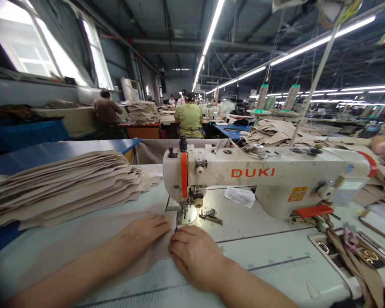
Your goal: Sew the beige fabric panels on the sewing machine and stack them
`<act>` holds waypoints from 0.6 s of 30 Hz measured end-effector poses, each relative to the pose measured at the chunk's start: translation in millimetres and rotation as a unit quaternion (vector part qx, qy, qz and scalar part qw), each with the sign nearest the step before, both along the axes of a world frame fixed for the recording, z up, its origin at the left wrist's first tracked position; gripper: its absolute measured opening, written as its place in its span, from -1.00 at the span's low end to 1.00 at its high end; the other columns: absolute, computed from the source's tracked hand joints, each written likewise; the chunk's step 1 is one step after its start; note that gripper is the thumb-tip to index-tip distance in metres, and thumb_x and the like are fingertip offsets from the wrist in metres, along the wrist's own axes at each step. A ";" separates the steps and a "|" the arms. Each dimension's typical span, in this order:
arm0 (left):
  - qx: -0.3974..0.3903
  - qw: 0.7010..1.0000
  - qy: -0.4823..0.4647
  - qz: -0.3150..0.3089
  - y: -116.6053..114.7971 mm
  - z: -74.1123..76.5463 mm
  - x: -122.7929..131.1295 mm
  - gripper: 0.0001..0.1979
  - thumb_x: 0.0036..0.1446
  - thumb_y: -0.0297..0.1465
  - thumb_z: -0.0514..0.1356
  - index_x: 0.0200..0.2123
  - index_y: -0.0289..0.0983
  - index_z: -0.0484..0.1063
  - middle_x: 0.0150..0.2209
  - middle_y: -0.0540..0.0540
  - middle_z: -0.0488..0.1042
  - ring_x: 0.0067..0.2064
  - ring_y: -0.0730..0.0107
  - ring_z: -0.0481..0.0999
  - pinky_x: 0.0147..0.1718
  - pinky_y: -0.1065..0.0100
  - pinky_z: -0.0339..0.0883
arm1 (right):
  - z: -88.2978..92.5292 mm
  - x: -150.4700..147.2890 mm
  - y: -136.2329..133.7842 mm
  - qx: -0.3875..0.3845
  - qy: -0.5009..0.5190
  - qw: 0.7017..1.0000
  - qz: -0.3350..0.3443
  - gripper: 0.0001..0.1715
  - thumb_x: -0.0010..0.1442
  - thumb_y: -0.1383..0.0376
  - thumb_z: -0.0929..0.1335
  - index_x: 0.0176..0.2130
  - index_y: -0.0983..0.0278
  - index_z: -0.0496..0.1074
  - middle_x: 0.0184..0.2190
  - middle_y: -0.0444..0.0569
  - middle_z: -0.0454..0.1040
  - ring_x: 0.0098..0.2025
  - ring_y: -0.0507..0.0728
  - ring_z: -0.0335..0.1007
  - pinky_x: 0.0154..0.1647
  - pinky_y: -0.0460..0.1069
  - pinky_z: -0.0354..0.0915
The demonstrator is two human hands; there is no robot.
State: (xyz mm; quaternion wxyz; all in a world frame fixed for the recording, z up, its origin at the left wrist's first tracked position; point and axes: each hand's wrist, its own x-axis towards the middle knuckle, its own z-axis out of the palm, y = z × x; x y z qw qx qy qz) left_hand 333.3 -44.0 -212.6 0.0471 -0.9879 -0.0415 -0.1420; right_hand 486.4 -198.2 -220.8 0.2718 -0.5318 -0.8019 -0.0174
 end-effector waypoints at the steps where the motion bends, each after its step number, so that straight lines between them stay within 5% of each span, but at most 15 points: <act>1: 0.012 1.000 0.015 -0.013 -0.7 0.3 2.4 -0.74 0.23 -0.63 0.03 -0.25 -0.25 0.47 -0.24 -0.02 0.53 -0.22 0.34 0.51 -0.18 0.36 0.39 | 0.2 -0.1 0.0 -0.002 -0.002 1.000 0.003 -0.78 0.30 0.39 0.25 -0.17 0.30 0.48 -0.12 0.03 0.53 -0.01 0.12 0.37 0.14 0.00 0.23; 7: 0.045 0.999 0.006 -0.007 -2.5 -6.3 7.7 -0.81 0.19 -0.64 0.11 -0.37 -0.27 0.41 -0.34 -0.05 0.47 -0.27 0.25 0.48 -0.27 0.26 0.40 | -0.3 -0.6 -1.0 -0.018 -0.008 1.000 0.016 -0.79 0.29 0.33 0.28 -0.12 0.30 0.46 -0.10 0.03 0.53 0.01 0.14 0.37 0.16 0.00 0.23; 18: 0.056 0.998 -0.029 0.000 -8.5 -14.7 1.2 -0.80 0.13 -0.68 0.10 -0.32 -0.30 0.43 -0.29 -0.08 0.51 -0.25 0.24 0.50 -0.22 0.23 0.46 | 1.6 -2.4 -1.5 0.005 -0.007 1.000 0.014 -0.78 0.30 0.38 0.24 -0.20 0.32 0.48 -0.15 0.03 0.53 -0.05 0.13 0.39 0.11 -0.02 0.26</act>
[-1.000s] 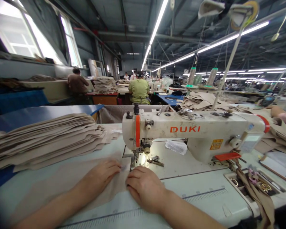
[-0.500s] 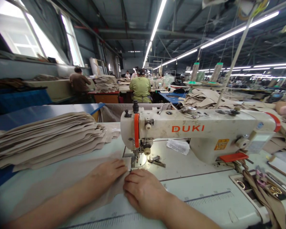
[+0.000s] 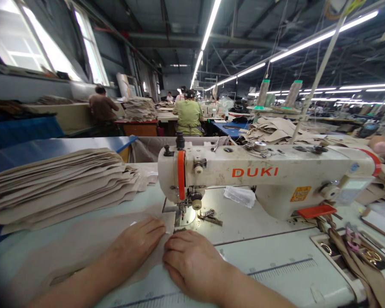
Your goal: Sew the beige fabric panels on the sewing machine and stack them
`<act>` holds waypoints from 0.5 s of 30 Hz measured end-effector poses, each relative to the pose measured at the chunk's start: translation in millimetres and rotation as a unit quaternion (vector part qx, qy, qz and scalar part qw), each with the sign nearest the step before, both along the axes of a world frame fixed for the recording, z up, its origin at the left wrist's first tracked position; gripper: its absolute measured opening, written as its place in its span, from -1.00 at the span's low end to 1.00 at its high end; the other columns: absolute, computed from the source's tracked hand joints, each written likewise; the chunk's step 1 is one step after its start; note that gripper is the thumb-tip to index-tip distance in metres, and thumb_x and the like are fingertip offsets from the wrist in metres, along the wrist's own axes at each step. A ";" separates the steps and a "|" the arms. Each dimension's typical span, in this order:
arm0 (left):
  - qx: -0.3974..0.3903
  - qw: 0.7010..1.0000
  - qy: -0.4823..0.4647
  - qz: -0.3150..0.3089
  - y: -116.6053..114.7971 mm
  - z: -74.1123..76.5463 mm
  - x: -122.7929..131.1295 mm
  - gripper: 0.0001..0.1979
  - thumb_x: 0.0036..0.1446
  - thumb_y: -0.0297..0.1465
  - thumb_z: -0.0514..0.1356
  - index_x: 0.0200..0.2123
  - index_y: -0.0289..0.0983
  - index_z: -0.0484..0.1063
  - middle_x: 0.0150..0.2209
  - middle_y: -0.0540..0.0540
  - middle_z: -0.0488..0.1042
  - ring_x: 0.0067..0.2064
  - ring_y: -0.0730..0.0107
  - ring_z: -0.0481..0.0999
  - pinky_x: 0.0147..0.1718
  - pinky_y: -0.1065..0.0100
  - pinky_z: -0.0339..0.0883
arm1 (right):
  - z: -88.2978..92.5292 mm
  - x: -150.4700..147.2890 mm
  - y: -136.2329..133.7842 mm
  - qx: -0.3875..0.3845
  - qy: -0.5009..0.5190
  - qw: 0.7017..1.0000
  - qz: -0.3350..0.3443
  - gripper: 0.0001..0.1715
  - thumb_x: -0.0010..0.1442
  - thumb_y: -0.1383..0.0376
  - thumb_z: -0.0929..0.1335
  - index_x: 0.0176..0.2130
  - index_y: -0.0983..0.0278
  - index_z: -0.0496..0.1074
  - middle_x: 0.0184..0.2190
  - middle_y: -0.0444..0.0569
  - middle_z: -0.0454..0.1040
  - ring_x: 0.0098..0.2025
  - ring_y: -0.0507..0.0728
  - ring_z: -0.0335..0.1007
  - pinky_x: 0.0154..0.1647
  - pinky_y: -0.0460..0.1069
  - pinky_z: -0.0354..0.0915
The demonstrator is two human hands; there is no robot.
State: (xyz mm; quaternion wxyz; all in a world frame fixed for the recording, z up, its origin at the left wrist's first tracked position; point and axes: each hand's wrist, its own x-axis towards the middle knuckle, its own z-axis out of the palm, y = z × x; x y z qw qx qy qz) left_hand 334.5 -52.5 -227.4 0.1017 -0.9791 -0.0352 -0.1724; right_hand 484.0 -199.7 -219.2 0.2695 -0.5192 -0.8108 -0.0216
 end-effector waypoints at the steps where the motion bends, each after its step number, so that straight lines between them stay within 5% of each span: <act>1: 0.003 1.000 0.001 -0.001 -0.4 0.0 0.6 -0.80 0.13 -0.68 0.10 -0.32 -0.30 0.43 -0.29 -0.09 0.50 -0.25 0.24 0.50 -0.22 0.23 0.46 | -0.2 0.0 0.0 0.000 0.000 1.000 -0.002 -0.77 0.30 0.38 0.24 -0.20 0.32 0.48 -0.15 0.03 0.53 -0.05 0.13 0.40 0.11 -0.02 0.26; 15: 0.000 0.999 -0.027 -0.030 -1.2 0.2 -0.1 -0.79 0.23 -0.63 0.04 -0.29 -0.28 0.41 -0.28 -0.09 0.50 -0.24 0.28 0.51 -0.20 0.26 0.44 | -0.3 -0.3 -1.3 -0.004 -0.002 1.000 -0.001 -0.78 0.30 0.38 0.24 -0.17 0.31 0.47 -0.15 0.03 0.54 -0.05 0.13 0.40 0.11 -0.02 0.26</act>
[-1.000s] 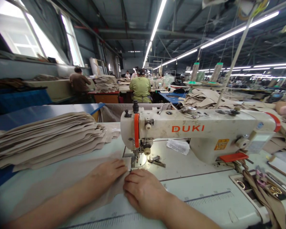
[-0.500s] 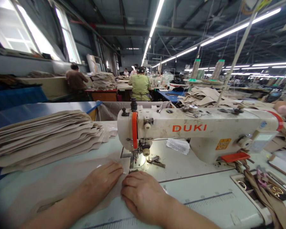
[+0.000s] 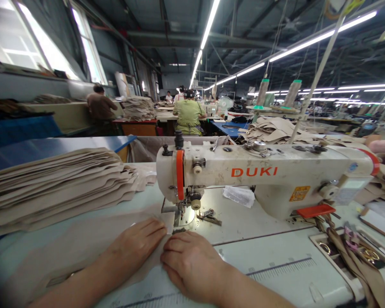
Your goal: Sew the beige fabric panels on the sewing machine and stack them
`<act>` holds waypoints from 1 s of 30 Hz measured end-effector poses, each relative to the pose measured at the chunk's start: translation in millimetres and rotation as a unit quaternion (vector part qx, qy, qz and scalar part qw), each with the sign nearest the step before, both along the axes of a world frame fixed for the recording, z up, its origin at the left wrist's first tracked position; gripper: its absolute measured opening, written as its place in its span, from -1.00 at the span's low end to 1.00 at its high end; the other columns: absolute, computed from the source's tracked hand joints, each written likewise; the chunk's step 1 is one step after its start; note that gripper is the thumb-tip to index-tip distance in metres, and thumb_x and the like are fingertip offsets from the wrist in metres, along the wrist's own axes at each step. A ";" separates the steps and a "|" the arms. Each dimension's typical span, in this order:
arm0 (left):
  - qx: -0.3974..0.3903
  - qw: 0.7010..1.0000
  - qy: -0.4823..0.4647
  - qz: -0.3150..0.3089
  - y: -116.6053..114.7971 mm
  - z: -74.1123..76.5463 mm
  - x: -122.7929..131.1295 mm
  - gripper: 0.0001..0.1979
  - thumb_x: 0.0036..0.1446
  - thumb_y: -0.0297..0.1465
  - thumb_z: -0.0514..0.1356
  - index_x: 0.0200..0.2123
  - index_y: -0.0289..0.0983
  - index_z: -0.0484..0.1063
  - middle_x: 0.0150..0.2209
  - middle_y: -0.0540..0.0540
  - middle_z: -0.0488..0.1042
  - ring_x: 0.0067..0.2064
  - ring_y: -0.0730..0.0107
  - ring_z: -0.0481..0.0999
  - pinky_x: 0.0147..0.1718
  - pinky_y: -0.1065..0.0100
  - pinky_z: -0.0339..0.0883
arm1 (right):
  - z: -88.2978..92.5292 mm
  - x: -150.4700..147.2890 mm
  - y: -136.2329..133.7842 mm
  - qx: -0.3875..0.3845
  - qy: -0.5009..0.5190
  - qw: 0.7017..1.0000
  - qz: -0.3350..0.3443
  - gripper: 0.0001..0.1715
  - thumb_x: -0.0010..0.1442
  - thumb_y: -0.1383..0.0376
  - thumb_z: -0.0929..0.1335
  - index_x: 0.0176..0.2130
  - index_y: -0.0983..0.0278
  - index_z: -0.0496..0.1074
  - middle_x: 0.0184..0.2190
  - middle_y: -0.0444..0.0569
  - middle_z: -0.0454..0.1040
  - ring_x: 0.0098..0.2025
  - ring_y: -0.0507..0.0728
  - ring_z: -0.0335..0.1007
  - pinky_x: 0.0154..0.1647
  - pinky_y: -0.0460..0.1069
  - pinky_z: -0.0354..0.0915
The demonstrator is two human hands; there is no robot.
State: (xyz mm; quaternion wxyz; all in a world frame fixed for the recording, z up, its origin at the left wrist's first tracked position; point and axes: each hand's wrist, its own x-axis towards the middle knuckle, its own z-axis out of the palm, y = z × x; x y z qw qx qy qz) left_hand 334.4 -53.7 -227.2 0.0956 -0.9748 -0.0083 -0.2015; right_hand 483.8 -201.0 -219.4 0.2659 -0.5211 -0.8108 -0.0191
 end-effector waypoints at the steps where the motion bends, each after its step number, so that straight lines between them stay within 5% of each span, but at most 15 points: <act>1: 0.002 1.000 0.000 0.000 -0.3 0.4 0.4 -0.80 0.21 -0.64 0.04 -0.29 -0.28 0.41 -0.29 -0.09 0.50 -0.24 0.27 0.50 -0.21 0.26 0.44 | -0.1 -0.1 0.0 0.001 0.000 1.000 -0.001 -0.78 0.30 0.38 0.24 -0.18 0.31 0.48 -0.15 0.03 0.54 -0.05 0.13 0.40 0.11 -0.02 0.26; 24: -0.016 1.000 0.023 0.014 -1.2 -3.0 1.2 -0.79 0.19 -0.66 0.06 -0.27 -0.29 0.41 -0.25 -0.10 0.49 -0.20 0.25 0.48 -0.18 0.25 0.42 | -0.5 -0.7 -0.8 -0.009 0.015 1.000 -0.002 -0.78 0.29 0.41 0.24 -0.20 0.30 0.47 -0.20 0.02 0.53 -0.07 0.12 0.39 0.08 -0.04 0.26; 30: -0.012 0.999 0.031 0.020 -2.4 -2.9 0.6 -0.76 0.16 -0.68 0.06 -0.24 -0.32 0.44 -0.23 -0.14 0.50 -0.19 0.21 0.50 -0.19 0.22 0.47 | 0.5 4.2 6.9 -0.040 0.019 0.991 -0.129 -0.84 0.28 0.39 0.28 -0.18 0.26 0.45 -0.28 -0.02 0.48 -0.19 0.14 0.34 -0.11 0.00 0.30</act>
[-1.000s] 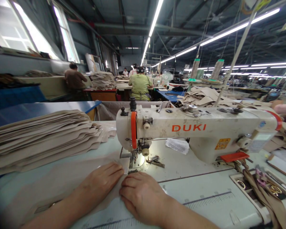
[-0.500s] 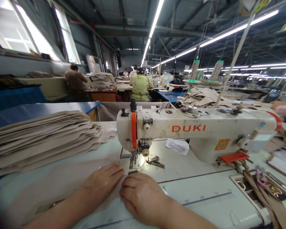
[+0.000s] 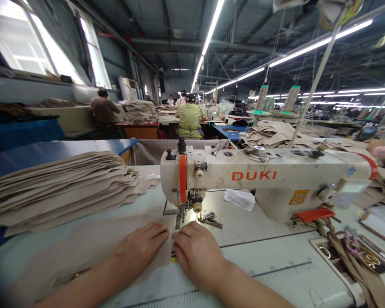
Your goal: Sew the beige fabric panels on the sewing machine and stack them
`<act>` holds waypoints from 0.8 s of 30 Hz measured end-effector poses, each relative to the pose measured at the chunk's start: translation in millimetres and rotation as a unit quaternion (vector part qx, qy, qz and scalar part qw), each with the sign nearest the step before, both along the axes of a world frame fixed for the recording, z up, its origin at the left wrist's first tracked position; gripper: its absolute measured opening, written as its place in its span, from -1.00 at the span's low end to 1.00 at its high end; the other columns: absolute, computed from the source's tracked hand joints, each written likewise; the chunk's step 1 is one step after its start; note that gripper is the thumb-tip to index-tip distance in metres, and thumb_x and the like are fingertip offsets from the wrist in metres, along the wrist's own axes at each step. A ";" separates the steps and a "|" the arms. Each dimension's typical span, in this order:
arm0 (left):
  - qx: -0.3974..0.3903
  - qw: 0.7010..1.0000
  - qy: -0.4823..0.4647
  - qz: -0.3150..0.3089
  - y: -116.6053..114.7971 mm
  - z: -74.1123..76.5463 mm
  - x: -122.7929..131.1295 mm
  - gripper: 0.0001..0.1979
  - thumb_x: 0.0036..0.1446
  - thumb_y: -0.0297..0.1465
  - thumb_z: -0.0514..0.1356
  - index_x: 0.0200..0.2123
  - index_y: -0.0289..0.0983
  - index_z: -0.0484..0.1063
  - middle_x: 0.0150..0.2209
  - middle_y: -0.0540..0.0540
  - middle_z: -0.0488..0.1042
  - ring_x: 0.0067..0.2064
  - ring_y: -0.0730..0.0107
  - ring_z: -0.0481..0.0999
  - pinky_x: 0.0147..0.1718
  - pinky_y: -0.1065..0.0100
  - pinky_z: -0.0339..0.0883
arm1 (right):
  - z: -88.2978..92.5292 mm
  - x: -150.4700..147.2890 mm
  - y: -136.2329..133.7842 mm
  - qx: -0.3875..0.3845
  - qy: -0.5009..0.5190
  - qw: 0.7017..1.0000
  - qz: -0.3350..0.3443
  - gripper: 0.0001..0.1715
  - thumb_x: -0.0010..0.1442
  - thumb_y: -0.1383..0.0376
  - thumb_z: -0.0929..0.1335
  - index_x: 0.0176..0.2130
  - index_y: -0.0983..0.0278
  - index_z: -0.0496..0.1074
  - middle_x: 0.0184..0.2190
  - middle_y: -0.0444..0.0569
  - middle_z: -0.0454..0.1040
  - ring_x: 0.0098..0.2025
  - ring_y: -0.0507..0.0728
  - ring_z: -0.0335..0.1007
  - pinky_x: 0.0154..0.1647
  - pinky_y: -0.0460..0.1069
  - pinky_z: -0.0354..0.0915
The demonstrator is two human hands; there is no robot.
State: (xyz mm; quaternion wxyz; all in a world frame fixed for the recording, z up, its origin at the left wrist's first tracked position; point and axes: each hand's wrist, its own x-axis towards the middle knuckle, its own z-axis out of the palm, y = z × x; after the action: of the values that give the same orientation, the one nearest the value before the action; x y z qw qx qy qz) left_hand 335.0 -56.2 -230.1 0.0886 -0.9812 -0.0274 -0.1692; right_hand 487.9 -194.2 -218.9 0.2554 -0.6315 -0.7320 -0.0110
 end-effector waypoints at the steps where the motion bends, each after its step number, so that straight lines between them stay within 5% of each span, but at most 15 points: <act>1: 0.005 1.000 -0.001 0.001 0.2 -0.7 0.0 -0.76 0.15 -0.68 0.06 -0.22 -0.33 0.45 -0.23 -0.14 0.51 -0.19 0.21 0.51 -0.19 0.21 0.47 | 0.9 0.3 1.8 -0.010 -0.007 1.000 -0.016 -0.85 0.27 0.39 0.30 -0.17 0.26 0.45 -0.25 -0.01 0.47 -0.17 0.15 0.32 -0.10 0.01 0.29; 8: 0.030 0.999 -0.033 -0.024 -0.9 -0.8 -12.3 -0.68 0.25 -0.60 -0.02 -0.06 -0.36 0.47 -0.09 -0.20 0.55 -0.06 0.23 0.51 -0.03 0.24 0.43 | 4.3 -1.9 6.1 -0.044 -0.074 0.996 -0.029 -0.91 0.25 0.35 0.34 -0.21 0.28 0.45 -0.27 -0.02 0.43 -0.15 0.17 0.29 -0.09 0.02 0.27; 13: -0.020 0.998 -0.046 -0.026 0.5 -2.8 -24.3 -0.64 0.33 -0.44 -0.03 0.13 -0.30 0.36 0.04 -0.18 0.51 0.07 0.27 0.47 0.08 0.23 0.37 | 9.5 -0.2 5.5 -0.046 -0.088 0.995 -0.015 -0.88 0.26 0.35 0.34 -0.17 0.28 0.45 -0.25 -0.02 0.43 -0.14 0.17 0.29 -0.08 0.02 0.27; 24: -0.042 0.999 -0.032 -0.014 0.2 -3.2 -0.5 -0.62 0.32 -0.43 -0.03 0.13 -0.28 0.37 0.07 -0.17 0.50 0.07 0.27 0.48 0.08 0.21 0.36 | 13.1 20.5 13.0 -0.036 -0.120 0.992 -0.003 -0.85 0.29 0.35 0.30 -0.27 0.30 0.47 -0.29 0.01 0.47 -0.16 0.15 0.33 -0.04 0.01 0.25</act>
State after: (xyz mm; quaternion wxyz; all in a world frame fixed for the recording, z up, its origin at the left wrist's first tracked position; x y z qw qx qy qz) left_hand 334.4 -56.0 -233.3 0.0443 -0.9785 -0.0239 -0.1999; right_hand 508.4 -181.2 -205.8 0.1427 -0.6362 -0.7557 -0.0613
